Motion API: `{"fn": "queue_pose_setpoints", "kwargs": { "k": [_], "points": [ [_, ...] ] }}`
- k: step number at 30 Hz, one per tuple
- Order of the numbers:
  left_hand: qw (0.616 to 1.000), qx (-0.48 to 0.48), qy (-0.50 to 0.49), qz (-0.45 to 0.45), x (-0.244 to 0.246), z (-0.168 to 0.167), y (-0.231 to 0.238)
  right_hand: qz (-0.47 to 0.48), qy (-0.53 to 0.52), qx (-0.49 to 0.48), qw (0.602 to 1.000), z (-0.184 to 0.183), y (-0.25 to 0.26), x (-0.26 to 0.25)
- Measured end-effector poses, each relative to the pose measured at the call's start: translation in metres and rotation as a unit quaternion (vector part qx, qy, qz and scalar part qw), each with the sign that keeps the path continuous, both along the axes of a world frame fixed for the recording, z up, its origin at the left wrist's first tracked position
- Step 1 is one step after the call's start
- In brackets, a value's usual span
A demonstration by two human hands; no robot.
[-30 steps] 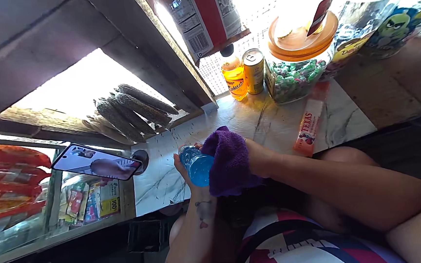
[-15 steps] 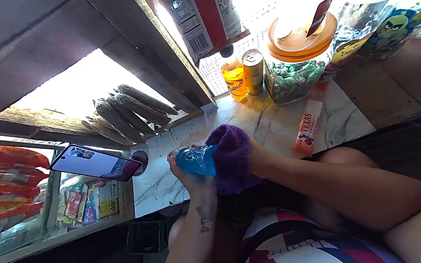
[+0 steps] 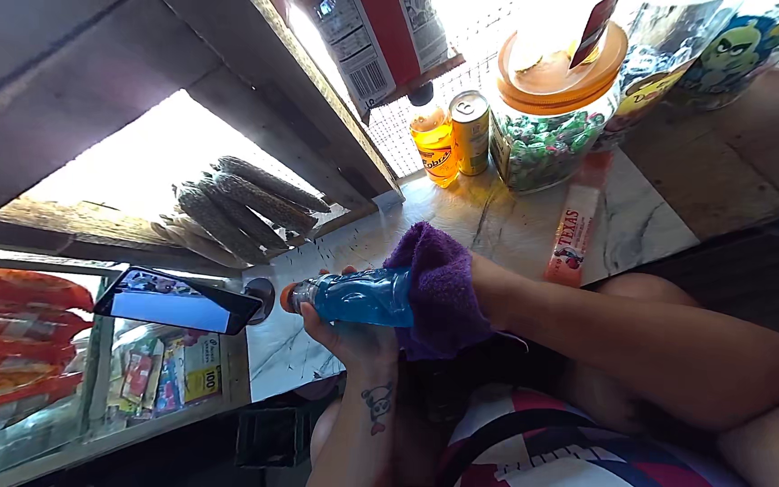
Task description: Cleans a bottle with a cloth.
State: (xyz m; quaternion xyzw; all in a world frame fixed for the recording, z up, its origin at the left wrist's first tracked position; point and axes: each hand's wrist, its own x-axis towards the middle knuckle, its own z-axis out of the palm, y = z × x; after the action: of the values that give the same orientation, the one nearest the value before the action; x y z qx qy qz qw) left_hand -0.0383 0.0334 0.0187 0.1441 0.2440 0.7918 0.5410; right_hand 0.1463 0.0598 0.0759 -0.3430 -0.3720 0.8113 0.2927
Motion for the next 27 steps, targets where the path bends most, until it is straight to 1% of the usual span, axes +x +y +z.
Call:
{"fn": "queue_pose_setpoints", "kwargs": {
  "k": [3, 10, 14, 16, 19, 21, 23, 27],
  "points": [
    [1.0, -0.001, -0.008, -0.012, -0.003, -0.001, 0.001, -0.004, 0.015, 0.007, 1.0, -0.011, 0.0, -0.005],
    [0.997, -0.072, 0.004, 0.001, -0.004, -0.004, 0.007, -0.01, 0.035, 0.029, 0.999, -0.021, 0.0, -0.009],
    [0.997, -0.072, -0.012, -0.017, -0.003, -0.003, 0.006, -0.012, 0.041, 0.016, 0.999, -0.022, -0.001, -0.009],
    [0.997, -0.068, -0.037, -0.027, -0.003, -0.002, 0.005, -0.018, 0.047, 0.012, 0.999, -0.023, -0.001, -0.01],
    [0.997, -0.067, -0.04, -0.025, -0.003, -0.002, 0.005, -0.023, 0.048, 0.009, 0.999, -0.024, -0.001, -0.012],
    [0.997, -0.063, -0.034, -0.023, -0.004, -0.003, 0.006, -0.025, 0.033, -0.001, 0.999, -0.021, -0.002, -0.013],
    [0.997, -0.049, -0.056, -0.033, -0.004, -0.003, 0.005, -0.008, 0.005, -0.022, 1.0, -0.014, -0.003, -0.011],
    [0.999, -0.03, -0.025, -0.026, -0.004, -0.006, 0.005, -0.04, 0.019, -0.024, 0.999, -0.016, -0.006, -0.011]
  ]
}}
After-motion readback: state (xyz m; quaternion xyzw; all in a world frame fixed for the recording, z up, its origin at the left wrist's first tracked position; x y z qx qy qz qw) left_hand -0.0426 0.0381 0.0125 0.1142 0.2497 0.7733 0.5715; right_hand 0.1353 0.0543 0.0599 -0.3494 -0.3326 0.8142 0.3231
